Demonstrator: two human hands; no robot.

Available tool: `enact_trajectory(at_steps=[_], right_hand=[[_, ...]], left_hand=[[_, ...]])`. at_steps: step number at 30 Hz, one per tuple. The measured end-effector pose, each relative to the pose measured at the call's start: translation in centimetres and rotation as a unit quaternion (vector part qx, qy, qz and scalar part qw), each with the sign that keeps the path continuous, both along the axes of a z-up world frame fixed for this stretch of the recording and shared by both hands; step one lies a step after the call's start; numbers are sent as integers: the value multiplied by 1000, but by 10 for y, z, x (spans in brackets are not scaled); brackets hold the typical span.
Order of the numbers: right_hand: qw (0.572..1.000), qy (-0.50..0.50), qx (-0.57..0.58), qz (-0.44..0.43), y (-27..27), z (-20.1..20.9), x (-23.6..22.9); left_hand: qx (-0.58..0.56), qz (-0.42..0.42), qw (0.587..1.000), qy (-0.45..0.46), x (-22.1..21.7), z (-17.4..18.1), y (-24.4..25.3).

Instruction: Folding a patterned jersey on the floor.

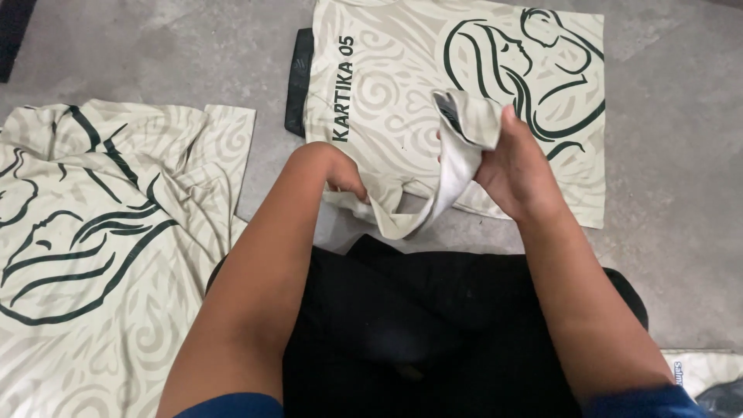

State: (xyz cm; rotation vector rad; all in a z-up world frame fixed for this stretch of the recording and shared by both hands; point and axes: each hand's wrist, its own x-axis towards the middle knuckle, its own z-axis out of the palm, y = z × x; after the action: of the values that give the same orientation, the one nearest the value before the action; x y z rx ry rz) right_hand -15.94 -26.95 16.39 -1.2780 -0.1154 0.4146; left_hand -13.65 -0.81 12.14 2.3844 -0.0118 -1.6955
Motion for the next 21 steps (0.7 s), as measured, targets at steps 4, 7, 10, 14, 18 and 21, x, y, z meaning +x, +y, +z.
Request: enact_trajectory(at_steps=[4,7,10,14,18,21], right_hand=[[993,92,-42,59,7,-65,69],[987,147,-60,36,21,-120,142],[993,106,-24,40,54,-107,191],[991,69,-109,-27,86,-70,184],[883,-42,-464,-61,83,-184,191],[830,14,-540,142,85,-183,131]], left_hand=[[-47,94,994,-23,2,-8,9],[-48,119,991,-33,20,-53,22],[-61,143,986,-51,35,-77,38],[-100,197,969,-113,48,-79,49],[-95,202,959,-175,61,-95,54],[-69,112,944,-302,83,-152,56]])
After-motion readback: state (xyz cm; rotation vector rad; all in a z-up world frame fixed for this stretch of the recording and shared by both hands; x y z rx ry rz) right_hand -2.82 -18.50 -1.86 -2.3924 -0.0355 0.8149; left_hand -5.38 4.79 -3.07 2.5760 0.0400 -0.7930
